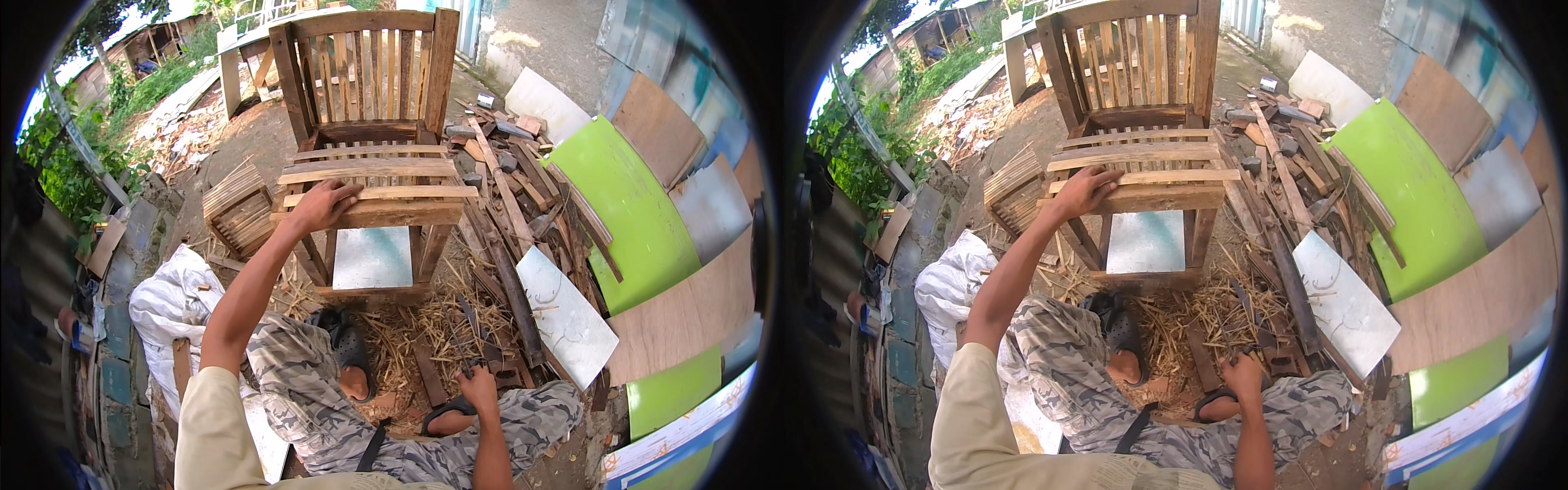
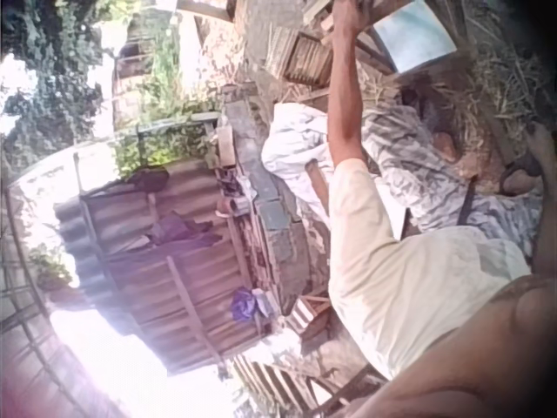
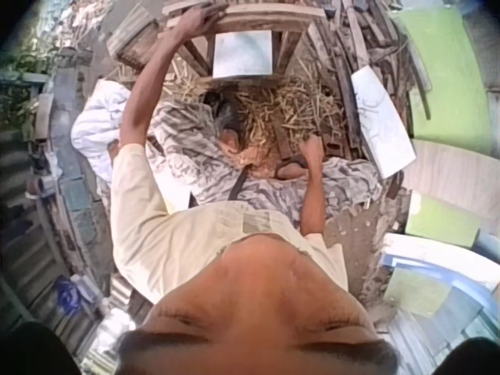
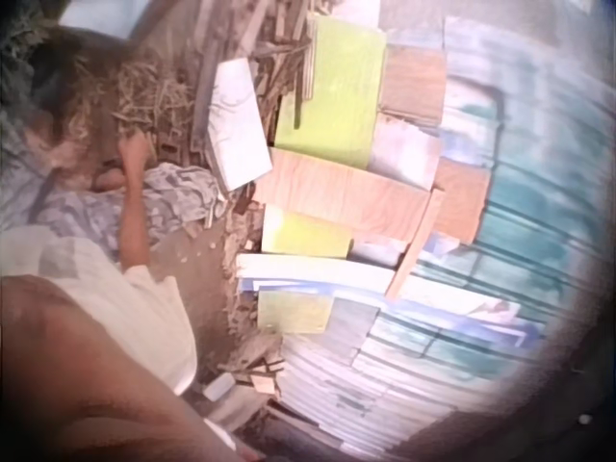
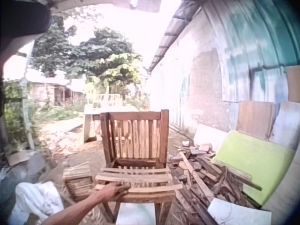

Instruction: The person sits on the ground and uses a machete to split thin bamboo strips into smaller pieces. The person repeatedly positions the bamboo and strikes it with the machete, accumulating small bamboo fragments on the ground.

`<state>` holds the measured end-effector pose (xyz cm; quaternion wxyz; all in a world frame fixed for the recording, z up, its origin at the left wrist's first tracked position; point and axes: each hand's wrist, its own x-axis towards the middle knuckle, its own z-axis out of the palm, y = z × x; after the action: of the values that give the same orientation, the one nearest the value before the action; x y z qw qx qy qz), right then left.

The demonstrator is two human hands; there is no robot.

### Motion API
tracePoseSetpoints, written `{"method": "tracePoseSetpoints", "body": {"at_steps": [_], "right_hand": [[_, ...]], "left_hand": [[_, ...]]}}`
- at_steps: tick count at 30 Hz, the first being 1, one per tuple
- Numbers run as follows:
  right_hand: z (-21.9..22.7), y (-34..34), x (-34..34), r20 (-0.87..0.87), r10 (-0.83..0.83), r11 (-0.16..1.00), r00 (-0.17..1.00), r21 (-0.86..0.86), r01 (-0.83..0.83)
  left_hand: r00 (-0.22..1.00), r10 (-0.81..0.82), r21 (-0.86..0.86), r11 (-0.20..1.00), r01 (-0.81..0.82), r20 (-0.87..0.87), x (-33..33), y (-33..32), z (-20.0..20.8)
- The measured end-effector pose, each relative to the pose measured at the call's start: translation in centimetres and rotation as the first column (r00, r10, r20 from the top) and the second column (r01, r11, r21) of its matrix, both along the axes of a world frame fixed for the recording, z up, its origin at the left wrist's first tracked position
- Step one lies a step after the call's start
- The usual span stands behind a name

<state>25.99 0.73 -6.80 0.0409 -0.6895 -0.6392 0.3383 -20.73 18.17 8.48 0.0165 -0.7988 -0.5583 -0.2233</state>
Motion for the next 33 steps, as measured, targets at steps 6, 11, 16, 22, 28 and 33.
{"method": "tracePoseSetpoints", "body": {"at_steps": [6, 11, 16, 22, 28, 33], "right_hand": [[-0.6, -0.1, 0.1, -0.044, -0.019, 0.992, 0.999, 0.122, 0.025], [0.5, 0.2, -0.1, 0.037, 0.016, 1.0, 0.999, 0.012, -0.017], [0.2, 0.4, 0.0, 0.027, -0.014, 1.0, 1.0, -0.006, 0.015], [-1.4, 1.4, -0.7, 0.011, -0.023, 0.998, 1.0, -0.051, 0.024], [-0.3, 1.4, -1.3, 0.03, -0.018, 0.999, 0.999, -0.039, 0.02], [-0.7, 1.4, -2.1, -0.01, 0.069, 0.996, 0.998, 0.058, -0.068]], "left_hand": [[0.988, 0.08, 0.117, 0.991, -0.065, -0.129, -1.4, 3.3, 2.6], [0.968, 0.188, 0.14, 0.976, -0.165, -0.168, -4.1, 8.6, 3.5], [0.906, 0.308, 0.055, 0.95, -0.306, -0.291, -7.6, 12.5, 0.9], [0.934, 0.354, -0.225, 0.907, -0.357, -0.053, -9.6, 15.7, -2.2], [0.864, 0.415, -0.375, 0.782, -0.498, -0.284, -2.6, 14.3, 0.1], [0.855, 0.452, -0.391, 0.76, -0.519, -0.254, -3.0, 13.7, 0.6]]}}
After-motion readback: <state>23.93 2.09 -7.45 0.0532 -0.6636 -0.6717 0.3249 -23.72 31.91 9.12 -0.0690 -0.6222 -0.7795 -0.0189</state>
